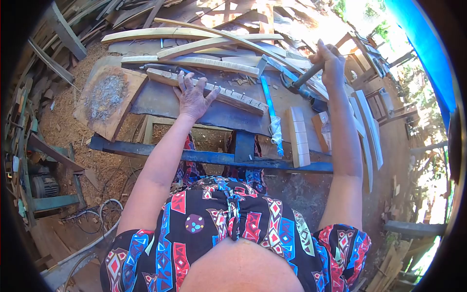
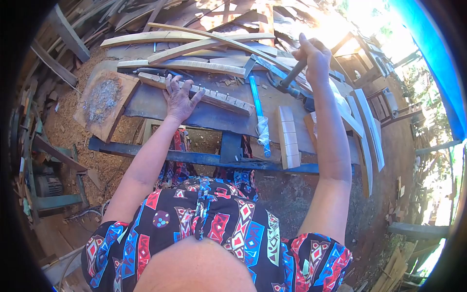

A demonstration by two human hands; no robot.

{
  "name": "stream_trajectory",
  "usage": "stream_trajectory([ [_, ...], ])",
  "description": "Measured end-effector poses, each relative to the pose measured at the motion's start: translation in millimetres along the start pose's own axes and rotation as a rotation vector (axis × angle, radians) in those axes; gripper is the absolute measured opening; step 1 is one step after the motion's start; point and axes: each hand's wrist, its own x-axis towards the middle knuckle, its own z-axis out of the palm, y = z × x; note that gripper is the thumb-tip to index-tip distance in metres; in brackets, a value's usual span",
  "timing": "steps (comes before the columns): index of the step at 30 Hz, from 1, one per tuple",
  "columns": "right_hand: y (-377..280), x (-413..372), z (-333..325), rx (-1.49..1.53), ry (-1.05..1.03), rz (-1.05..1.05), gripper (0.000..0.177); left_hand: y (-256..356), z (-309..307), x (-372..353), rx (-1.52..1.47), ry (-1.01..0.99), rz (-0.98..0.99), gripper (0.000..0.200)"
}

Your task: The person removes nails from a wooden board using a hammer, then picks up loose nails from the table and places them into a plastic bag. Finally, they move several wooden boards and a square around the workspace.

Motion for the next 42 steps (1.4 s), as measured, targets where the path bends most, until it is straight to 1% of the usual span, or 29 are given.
stream_trajectory([
  [1,-13.5,-5.0,2.4,0.09,-0.058,-0.024,0.028,-0.5,0.0,-0.4,-0.009,0.0,0.003,0.051],
  [2,-24.1,-11.2,10.1,0.098,-0.1,-0.053,0.03,-0.5,1.1,-1.7,-0.021,-0.003,0.006,0.05],
  [3,-31.4,-17.2,19.5,0.096,-0.098,-0.049,0.03,-1.5,2.7,-2.6,-0.023,-0.007,0.007,0.05],
  [6,-41.1,-29.4,45.4,0.05,-0.222,-0.029,0.035,-6.0,8.0,-1.2,-0.064,0.005,0.017,0.045],
  [7,-40.5,-33.1,53.9,0.049,-0.228,-0.028,0.035,-7.7,9.9,-1.0,-0.074,0.005,0.025,0.043],
  [9,-40.8,-42.2,68.3,0.027,-0.268,0.094,0.033,-9.8,10.3,-0.8,-0.083,0.014,0.026,0.042],
  [10,-40.5,-46.4,72.2,-0.036,-0.291,0.072,0.034,-8.7,10.4,-0.8,-0.086,0.009,0.016,0.041],
  [17,-24.2,-51.6,88.2,-0.165,-0.367,0.079,0.034,-5.8,7.4,-0.8,-0.08,0.01,0.02,0.043],
  [21,-28.7,-52.0,98.9,-0.208,-0.382,0.077,0.033,-7.0,10.1,-0.7,-0.106,0.036,0.027,0.039],
  [23,-32.4,-54.1,108.2,-0.231,-0.409,0.068,0.033,-4.8,5.8,-0.5,-0.105,0.003,0.023,0.04],
  [29,-32.2,-62.6,136.3,-0.169,-0.428,0.028,0.034,-3.4,3.7,0.0,-0.093,-0.013,0.013,0.042],
  [30,-32.1,-65.1,137.7,-0.169,-0.43,0.027,0.034,-3.2,3.0,0.3,-0.092,-0.011,0.011,0.042],
  [32,-34.2,-68.9,136.4,-0.157,-0.392,-0.039,0.033,0.6,0.0,0.2,-0.077,-0.04,-0.006,0.043],
  [36,-30.7,-70.8,128.3,-0.185,-0.377,-0.008,0.032,-0.8,3.2,0.8,-0.07,-0.032,-0.002,0.043],
  [38,-35.2,-79.3,125.3,-0.106,-0.376,-0.039,0.032,-2.6,6.9,0.3,-0.066,0.016,0.013,0.042],
  [40,21.2,-40.6,75.9,-0.04,-0.197,-0.185,0.029,-5.8,5.8,4.3,-0.088,-0.017,0.022,0.042],
  [41,-7.3,-42.4,49.2,0.396,-0.203,0.125,0.03,-6.1,5.2,4.9,-0.111,-0.041,0.017,0.042],
  [42,-12.4,-44.4,39.0,0.403,-0.293,0.054,0.033,-3.7,3.8,7.6,-0.114,-0.025,0.008,0.042],
])
